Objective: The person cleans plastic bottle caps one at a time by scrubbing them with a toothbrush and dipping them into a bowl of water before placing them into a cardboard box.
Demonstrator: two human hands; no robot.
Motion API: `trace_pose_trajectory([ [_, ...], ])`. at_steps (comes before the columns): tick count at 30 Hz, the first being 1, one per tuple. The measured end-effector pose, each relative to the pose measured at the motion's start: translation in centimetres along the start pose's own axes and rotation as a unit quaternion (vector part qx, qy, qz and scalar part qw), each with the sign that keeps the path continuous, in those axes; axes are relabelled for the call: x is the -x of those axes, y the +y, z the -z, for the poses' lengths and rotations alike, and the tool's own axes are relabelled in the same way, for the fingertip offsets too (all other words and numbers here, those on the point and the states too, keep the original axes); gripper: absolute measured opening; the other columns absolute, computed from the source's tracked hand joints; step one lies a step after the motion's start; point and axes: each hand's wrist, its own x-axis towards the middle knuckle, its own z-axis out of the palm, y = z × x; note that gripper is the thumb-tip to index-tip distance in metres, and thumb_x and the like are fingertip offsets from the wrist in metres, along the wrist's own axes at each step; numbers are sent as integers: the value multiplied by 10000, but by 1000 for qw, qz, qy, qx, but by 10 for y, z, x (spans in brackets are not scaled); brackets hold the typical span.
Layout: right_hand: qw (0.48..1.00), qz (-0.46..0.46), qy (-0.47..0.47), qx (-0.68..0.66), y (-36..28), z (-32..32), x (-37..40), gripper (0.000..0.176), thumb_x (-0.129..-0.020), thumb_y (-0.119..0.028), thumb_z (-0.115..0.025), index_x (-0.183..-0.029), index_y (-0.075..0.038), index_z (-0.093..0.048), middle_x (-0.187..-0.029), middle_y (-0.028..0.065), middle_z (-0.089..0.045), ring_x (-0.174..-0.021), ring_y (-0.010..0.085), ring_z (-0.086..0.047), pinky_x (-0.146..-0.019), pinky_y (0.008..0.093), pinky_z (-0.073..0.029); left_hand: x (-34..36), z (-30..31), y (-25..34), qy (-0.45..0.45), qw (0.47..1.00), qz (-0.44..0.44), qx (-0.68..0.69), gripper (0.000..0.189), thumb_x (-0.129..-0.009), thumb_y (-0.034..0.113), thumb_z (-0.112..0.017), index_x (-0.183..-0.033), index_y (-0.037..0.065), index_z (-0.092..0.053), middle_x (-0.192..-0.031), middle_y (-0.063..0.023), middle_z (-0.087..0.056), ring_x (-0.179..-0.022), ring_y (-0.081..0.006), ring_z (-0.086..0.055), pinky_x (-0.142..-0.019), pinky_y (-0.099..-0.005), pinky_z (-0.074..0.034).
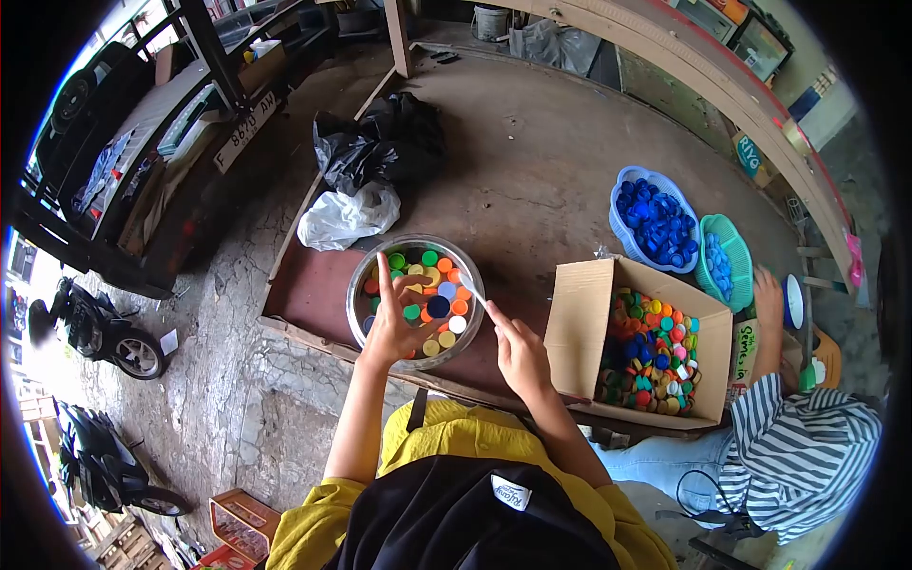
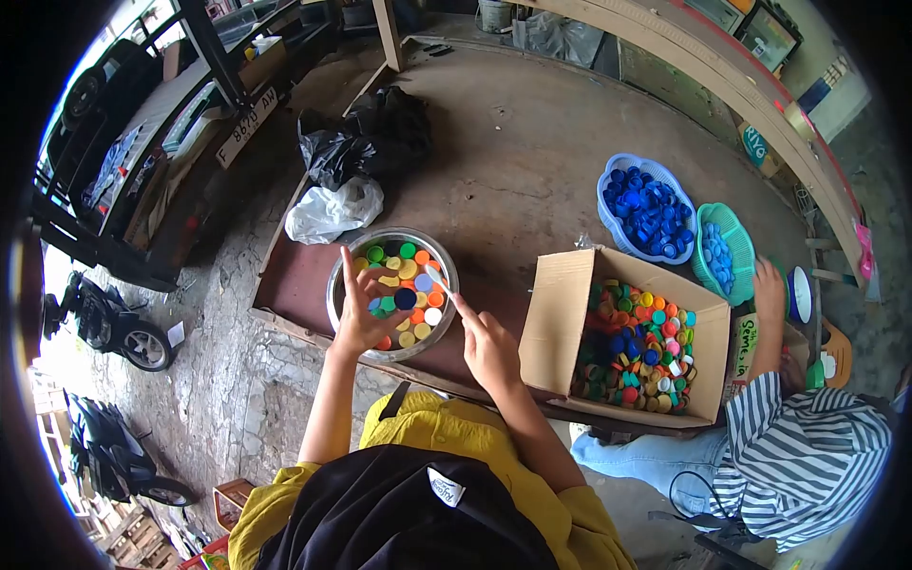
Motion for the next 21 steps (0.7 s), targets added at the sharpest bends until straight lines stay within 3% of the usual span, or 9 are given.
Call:
trace_pose_trajectory([
  [4, 995, 92, -32, 13, -17, -2, 4, 553, -801, -33, -547, -1293, -275, -476, -675, 76, -489, -531, 275, -548, -470, 403, -476, -1, 5, 2, -1, 1000, 4, -19, 1266, -613, -41, -774, -1393, 99, 214, -1105, -158, -495, -835, -199, -618, -782, -319, -510],
  [7, 1000, -23, -8, 17, -6, 1, -13, 519, -803, 2, -538, -1275, -212, -502, -678, 97, -508, -572, 273, -548, -540, 381, -479, 0, 4, 1, 5, 1000, 0, -19, 1272, -608, -39, -775, -1393, 99, 216, -1099, -150, -487, -817, -186, -604, -779, -311, -511],
  [8, 1000, -15, 13, -10, -8, 4, -13, 523, -803, 13, -527, -1273, -214, -504, -676, 96, -507, -570, 274, -551, -541, 384, -480, 0, 5, 0, 6, 1000, -2, -19, 1274, -606, -38, -776, -1394, 100, 215, -1097, -147, -484, -811, -180, -598, -778, -308, -511],
  [11, 995, 73, -64, 16, -30, 15, -6, 519, -804, 8, -526, -1269, -221, -509, -677, 99, -508, -566, 276, -543, -533, 388, -466, -1, 6, -1, 10, 1000, -10, -9, 1273, -603, -30, -781, -1397, 99, 205, -1080, -133, -476, -812, -169, -583, -775, -300, -511],
  [15, 999, -22, 16, 32, 0, 0, -15, 531, -795, -8, -547, -1275, -230, -505, -663, 74, -484, -539, 261, -532, -505, 372, -472, -1, 2, -1, 30, 999, -12, 40, 1258, -605, -29, -778, -1404, 93, 186, -1060, -113, -457, -816, -161, -558, -791, -301, -504],
  [19, 996, 89, -24, 12, -27, 10, 0, 510, -804, -10, -542, -1271, -214, -509, -658, 78, -474, -537, 265, -526, -498, 382, -459, -1, 6, -3, 35, 999, -11, 32, 1230, -620, -37, -764, -1409, 90, 171, -1034, -105, -442, -824, -170, -539, -818, -317, -497],
  [21, 999, 30, -8, 26, -10, -3, 1, 520, -800, -38, -552, -1277, -238, -497, -672, 71, -476, -525, 260, -534, -480, 384, -470, 0, 7, -4, 25, 999, -38, 25, 1203, -641, -51, -748, -1408, 88, 168, -1035, -120, -446, -857, -187, -563, -825, -334, -503],
])
